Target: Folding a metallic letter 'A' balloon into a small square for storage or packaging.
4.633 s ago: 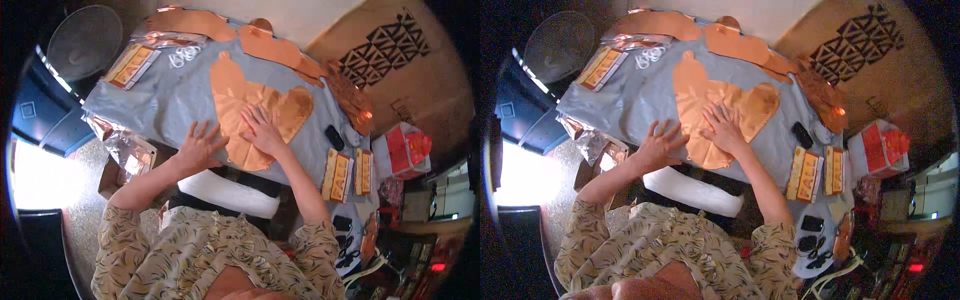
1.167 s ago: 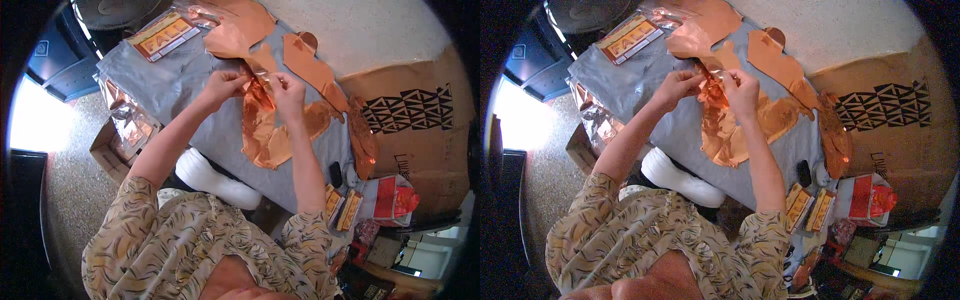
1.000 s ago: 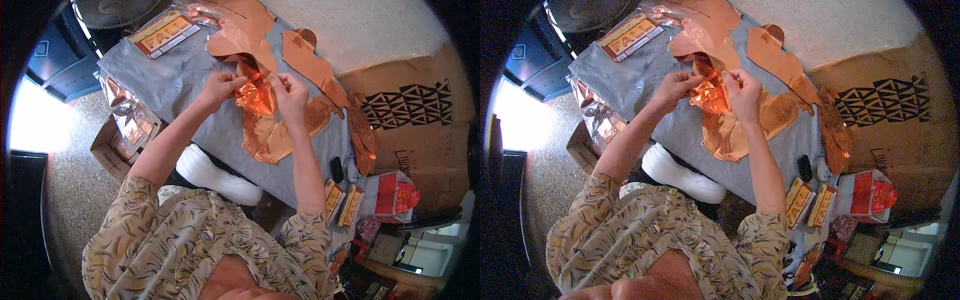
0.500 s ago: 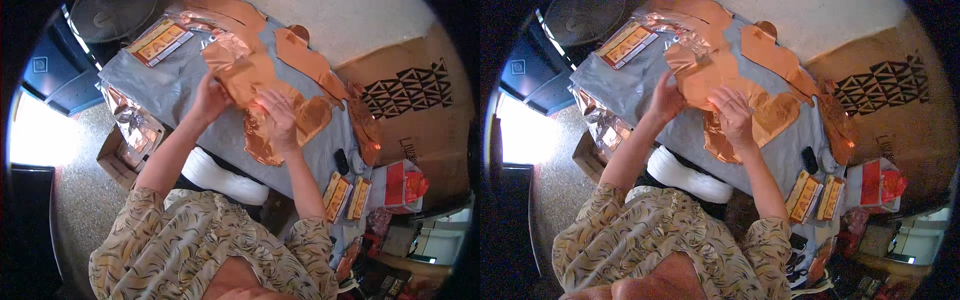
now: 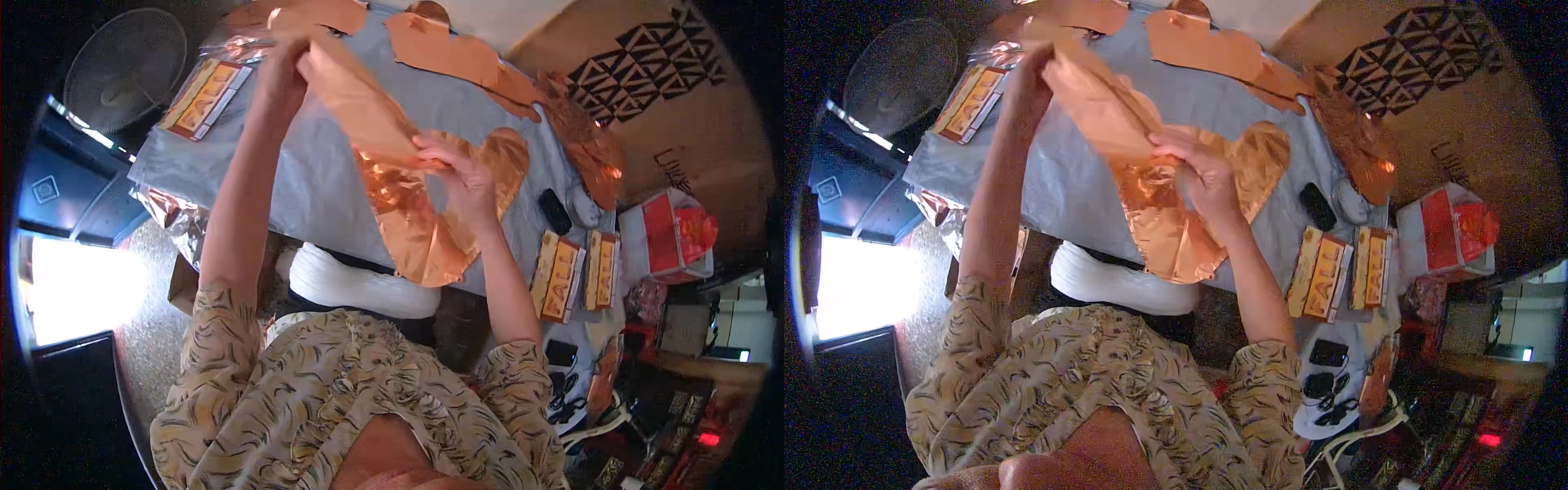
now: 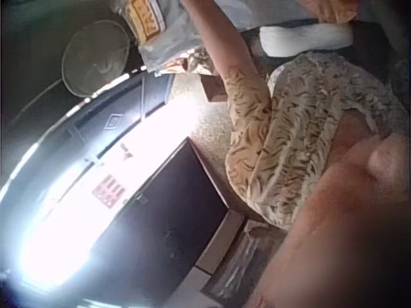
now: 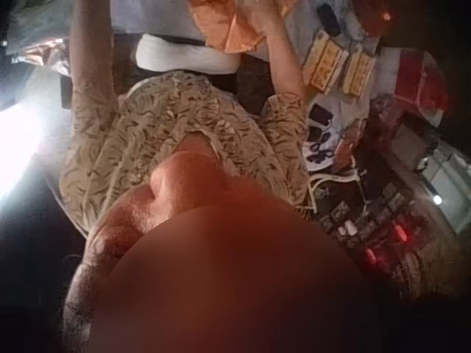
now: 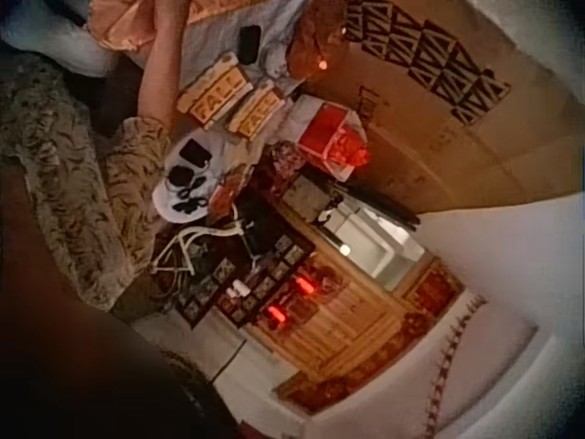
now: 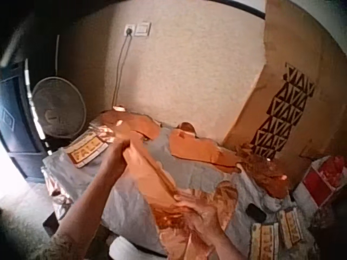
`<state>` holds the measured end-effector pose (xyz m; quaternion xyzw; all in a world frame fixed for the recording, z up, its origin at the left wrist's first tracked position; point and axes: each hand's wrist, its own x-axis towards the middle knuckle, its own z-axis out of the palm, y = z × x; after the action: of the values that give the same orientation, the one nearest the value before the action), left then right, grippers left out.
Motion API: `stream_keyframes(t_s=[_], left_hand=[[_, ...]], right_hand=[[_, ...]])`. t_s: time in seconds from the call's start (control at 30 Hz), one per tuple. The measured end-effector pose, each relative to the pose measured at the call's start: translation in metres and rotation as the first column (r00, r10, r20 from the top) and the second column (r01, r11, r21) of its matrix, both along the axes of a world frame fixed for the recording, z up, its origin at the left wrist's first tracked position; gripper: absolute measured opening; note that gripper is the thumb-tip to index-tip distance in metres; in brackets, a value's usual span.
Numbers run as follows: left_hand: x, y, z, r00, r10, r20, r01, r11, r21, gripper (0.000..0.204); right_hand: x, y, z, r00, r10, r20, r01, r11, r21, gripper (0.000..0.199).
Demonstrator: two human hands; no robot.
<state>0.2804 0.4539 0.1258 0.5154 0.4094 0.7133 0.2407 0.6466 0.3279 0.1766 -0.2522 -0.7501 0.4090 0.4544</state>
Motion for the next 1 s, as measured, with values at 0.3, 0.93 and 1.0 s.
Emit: stream_keyframes(t_s=[0.3,0.93,1.0], left_hand=[[0.168,0.005,0.113,0.038,-0.771,0.635,0.839,0.370,0.398,0.026],[0.115,-0.057,-0.056,0.189,-0.035,-0.981,-0.318,0.943,-0.095,0.073],[0.097,-0.048,-0.059,0.198,-0.094,-0.976,-0.334,0.930,-0.157,0.077]], right_hand=[[0.101,-0.083,0.048,0.873,-0.456,0.172,0.312,0.794,0.522,0.017],[0.066,-0.127,-0.062,0.772,-0.410,0.486,0.293,0.908,0.300,0.024],[0.058,-0.129,-0.069,0.765,-0.394,0.510,0.273,0.915,0.298,0.027]])
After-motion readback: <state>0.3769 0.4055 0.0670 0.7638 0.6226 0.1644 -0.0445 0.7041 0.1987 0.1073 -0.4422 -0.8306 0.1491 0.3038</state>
